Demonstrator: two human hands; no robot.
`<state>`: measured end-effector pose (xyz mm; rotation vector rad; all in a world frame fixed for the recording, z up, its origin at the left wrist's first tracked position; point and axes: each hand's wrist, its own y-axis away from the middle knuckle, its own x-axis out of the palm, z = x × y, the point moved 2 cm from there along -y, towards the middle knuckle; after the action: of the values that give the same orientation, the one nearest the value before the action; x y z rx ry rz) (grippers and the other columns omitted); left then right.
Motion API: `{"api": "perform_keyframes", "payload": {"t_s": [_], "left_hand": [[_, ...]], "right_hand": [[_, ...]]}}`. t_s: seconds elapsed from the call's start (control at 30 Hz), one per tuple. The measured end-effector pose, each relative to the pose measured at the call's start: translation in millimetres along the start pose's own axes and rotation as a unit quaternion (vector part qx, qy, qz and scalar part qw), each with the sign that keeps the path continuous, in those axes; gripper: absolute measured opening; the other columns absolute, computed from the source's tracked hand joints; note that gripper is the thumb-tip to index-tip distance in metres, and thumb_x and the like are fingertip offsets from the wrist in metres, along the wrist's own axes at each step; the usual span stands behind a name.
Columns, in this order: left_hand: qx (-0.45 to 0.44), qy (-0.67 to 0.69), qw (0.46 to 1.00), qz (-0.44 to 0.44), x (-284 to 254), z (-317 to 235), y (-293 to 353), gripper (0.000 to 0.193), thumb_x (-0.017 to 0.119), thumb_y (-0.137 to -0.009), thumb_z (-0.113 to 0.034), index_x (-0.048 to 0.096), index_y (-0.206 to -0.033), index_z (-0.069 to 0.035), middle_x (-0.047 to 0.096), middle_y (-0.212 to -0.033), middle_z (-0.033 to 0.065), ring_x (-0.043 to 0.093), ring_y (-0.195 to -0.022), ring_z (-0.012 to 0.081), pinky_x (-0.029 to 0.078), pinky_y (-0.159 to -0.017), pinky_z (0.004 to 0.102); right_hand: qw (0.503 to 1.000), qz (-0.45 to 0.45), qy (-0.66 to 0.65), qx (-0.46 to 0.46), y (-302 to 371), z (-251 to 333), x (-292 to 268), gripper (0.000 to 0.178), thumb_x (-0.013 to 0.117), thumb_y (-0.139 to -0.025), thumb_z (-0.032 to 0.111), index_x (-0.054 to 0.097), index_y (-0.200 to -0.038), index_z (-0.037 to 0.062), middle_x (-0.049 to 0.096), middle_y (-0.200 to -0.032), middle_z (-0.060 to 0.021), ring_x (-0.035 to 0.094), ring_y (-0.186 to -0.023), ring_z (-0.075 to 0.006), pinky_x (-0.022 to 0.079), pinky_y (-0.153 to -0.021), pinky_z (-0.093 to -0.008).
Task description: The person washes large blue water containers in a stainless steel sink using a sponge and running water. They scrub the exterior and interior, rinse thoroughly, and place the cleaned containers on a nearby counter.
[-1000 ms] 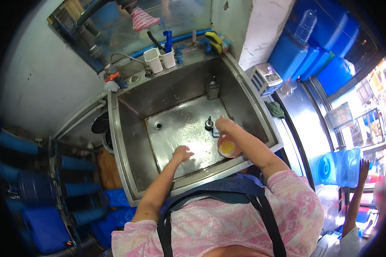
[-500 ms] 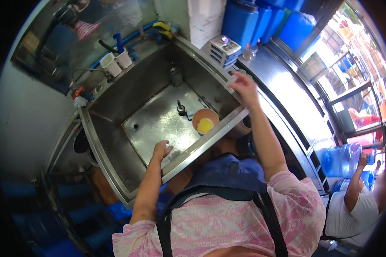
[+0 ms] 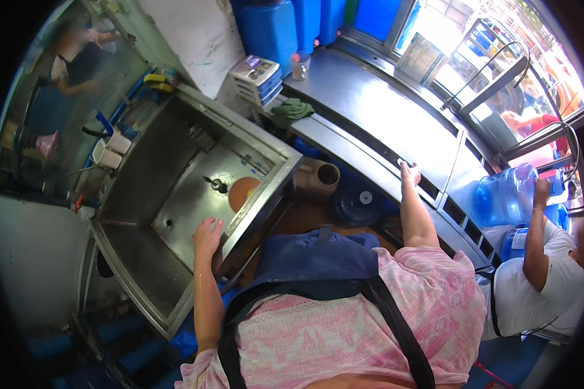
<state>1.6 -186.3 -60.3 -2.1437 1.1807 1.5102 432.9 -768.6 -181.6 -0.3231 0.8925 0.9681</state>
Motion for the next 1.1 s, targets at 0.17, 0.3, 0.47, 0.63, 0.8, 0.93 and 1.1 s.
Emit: {"api": "perform_keyframes", "payload": {"t_s": [0.17,0.3,0.47,0.63,0.8,0.93,1.1], "left_hand": [[-0.125,0.043,0.991,0.01,17,-29,2,0.053,0.051,-0.099,-0.053,0.071,-0.115,-0.006,0.064,-0.13,0.0161,0.059,-0.121,0.0351,0.028,-0.11,0.0668],[-0.11,-0.072,0.985,-0.108,9,-42,14,0.051,0.051,-0.1,-0.052,0.072,-0.109,-0.006,0.065,-0.127,0.0151,0.057,-0.124,0.0341,0.025,-0.115,0.0664],[-0.107,-0.107,0.97,-0.191,-1,-63,23,0.049,0.05,-0.101,-0.048,0.074,-0.103,-0.005,0.067,-0.121,0.0137,0.058,-0.121,0.0324,0.025,-0.116,0.0668],[-0.157,-0.144,0.959,-0.188,-6,-72,30,0.047,0.05,-0.102,-0.044,0.075,-0.104,-0.004,0.069,-0.119,0.0145,0.058,-0.122,0.0311,0.026,-0.115,0.0661],[-0.148,-0.144,0.921,-0.329,-10,-76,45,0.035,0.06,-0.096,-0.036,0.074,-0.102,-0.004,0.067,-0.124,0.0178,0.055,-0.128,0.0355,0.023,-0.116,0.0672],[-0.117,-0.155,0.881,-0.431,-3,-85,66,0.042,0.065,-0.089,-0.033,0.067,-0.12,-0.005,0.051,-0.145,0.0198,0.038,-0.143,0.0419,0.016,-0.115,0.0733],[-0.078,-0.094,0.87,-0.478,44,-56,146,0.064,0.064,-0.091,-0.034,0.045,-0.147,-0.009,0.029,-0.161,0.0257,0.023,-0.15,0.0474,0.008,-0.114,0.0754]], "right_hand": [[0.974,-0.145,0.162,0.067,-150,-83,-16,0.076,0.073,-0.077,0.06,0.052,-0.138,0.0194,0.058,-0.13,-0.0071,0.054,-0.12,-0.0302,0.042,-0.097,-0.0553],[0.964,-0.208,0.156,0.059,-219,-107,-36,0.085,0.063,-0.083,0.061,0.039,-0.151,0.0165,0.045,-0.147,-0.0081,0.044,-0.126,-0.0347,0.039,-0.098,-0.0594],[0.978,-0.147,0.146,-0.002,-175,-32,13,0.091,0.056,-0.088,0.067,0.029,-0.159,0.0175,0.031,-0.162,-0.0091,0.032,-0.143,-0.0387,0.029,-0.108,-0.067],[0.92,-0.053,-0.036,-0.386,2,138,67,0.079,0.058,-0.098,0.049,0.028,-0.16,0.0089,0.032,-0.162,-0.0213,0.024,-0.152,-0.0392,0.018,-0.122,-0.0554],[0.676,0.151,-0.161,-0.703,245,268,52,0.071,0.074,-0.088,0.018,0.044,-0.153,0.0162,0.036,-0.16,-0.0194,0.027,-0.151,-0.0399,0.018,-0.119,-0.0587],[0.515,0.259,0.007,-0.817,404,280,33,0.07,0.064,-0.094,0.042,0.038,-0.156,0.0233,0.019,-0.167,-0.0192,0.01,-0.154,-0.0468,0.014,-0.116,-0.0712],[0.386,0.342,0.157,-0.842,518,248,35,0.076,0.049,-0.098,0.06,0.024,-0.162,0.0262,0.008,-0.168,-0.0253,0.004,-0.153,-0.0526,0.012,-0.115,-0.0743]]}}
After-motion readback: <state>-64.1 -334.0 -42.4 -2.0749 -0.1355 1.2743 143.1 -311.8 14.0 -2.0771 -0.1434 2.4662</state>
